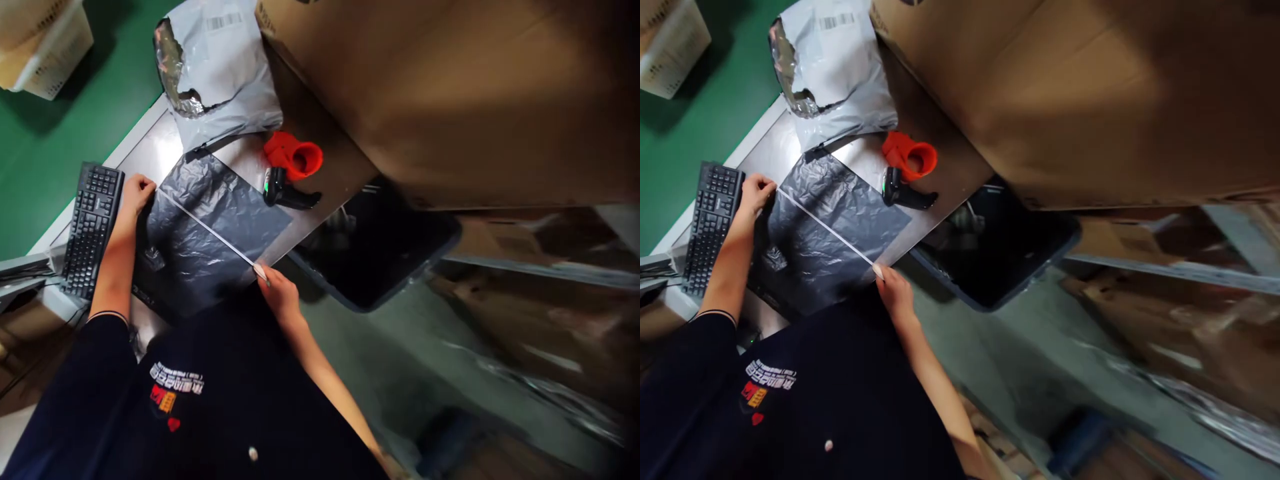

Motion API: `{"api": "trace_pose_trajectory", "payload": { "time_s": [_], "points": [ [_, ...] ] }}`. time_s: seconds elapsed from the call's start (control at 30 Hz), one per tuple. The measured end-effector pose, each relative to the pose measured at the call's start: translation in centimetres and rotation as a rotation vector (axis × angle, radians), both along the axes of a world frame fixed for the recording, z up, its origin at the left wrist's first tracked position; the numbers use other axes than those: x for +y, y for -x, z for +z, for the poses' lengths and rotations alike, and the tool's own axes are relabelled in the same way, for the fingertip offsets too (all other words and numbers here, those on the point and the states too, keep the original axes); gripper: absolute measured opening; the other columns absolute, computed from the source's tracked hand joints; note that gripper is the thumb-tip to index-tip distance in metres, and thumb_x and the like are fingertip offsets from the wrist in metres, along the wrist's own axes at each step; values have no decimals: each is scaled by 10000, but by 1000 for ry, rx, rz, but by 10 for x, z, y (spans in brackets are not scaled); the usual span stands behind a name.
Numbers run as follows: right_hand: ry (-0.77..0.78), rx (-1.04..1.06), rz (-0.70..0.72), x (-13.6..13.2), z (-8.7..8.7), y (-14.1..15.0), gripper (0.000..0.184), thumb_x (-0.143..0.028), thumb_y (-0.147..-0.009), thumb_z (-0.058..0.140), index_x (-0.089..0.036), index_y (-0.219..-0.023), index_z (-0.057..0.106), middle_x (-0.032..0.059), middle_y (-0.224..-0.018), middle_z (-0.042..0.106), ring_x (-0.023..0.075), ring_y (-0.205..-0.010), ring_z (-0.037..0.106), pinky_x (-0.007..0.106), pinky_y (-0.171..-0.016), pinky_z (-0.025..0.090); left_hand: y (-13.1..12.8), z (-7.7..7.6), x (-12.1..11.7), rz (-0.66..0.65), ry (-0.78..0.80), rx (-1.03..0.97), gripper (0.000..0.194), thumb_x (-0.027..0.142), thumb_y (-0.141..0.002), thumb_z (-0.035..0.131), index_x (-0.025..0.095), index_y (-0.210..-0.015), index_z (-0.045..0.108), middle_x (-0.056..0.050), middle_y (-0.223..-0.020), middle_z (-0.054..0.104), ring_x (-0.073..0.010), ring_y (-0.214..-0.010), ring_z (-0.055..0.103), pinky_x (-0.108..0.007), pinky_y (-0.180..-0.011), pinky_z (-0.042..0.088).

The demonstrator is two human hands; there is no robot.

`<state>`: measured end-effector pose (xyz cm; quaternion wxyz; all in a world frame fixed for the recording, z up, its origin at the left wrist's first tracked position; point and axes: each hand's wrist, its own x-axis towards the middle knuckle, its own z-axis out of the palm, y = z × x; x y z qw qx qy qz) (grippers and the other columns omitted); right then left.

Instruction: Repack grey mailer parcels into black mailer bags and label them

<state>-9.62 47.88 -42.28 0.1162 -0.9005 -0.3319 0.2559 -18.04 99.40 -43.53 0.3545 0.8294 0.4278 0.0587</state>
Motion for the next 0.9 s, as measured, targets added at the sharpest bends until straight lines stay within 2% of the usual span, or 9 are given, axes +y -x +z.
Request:
{"api": "trace_pose_trajectory", "payload": {
  "time_s": [0.13,0.43,0.67,0.9],
  "points": [
    [49,8,5,-2,7,-5,356,-232,-968,602,-227,-1288,758,96,-1225,808,238,-946,780,292,-751,594,-3,7,-4,22,-6,19,71,256,-800,702,198,-800,659,0,-802,644,-176,-814,608,-295,-819,488],
    [236,51,26,20,32,-11,304,-310,-1040,560,-210,-1236,769,98,-1054,800,195,-794,718,276,-613,374,-9,20,-11,45,33,66,107,174,-865,703,161,-803,616,22,-787,591,-137,-794,548,-287,-853,477],
    [244,39,25,22,34,-11,311,-306,-1050,543,-215,-1248,766,95,-1051,796,201,-803,715,297,-614,346,-12,24,-12,65,39,77,115,190,-852,714,176,-794,616,22,-794,596,-144,-801,544,-283,-846,470],
    [270,74,23,24,38,-10,333,-340,-1068,520,-205,-1279,740,102,-1072,788,196,-809,705,300,-623,332,-8,19,-10,58,18,10,103,179,-819,730,174,-775,638,24,-775,603,-142,-780,557,-271,-822,474]
  ]
}}
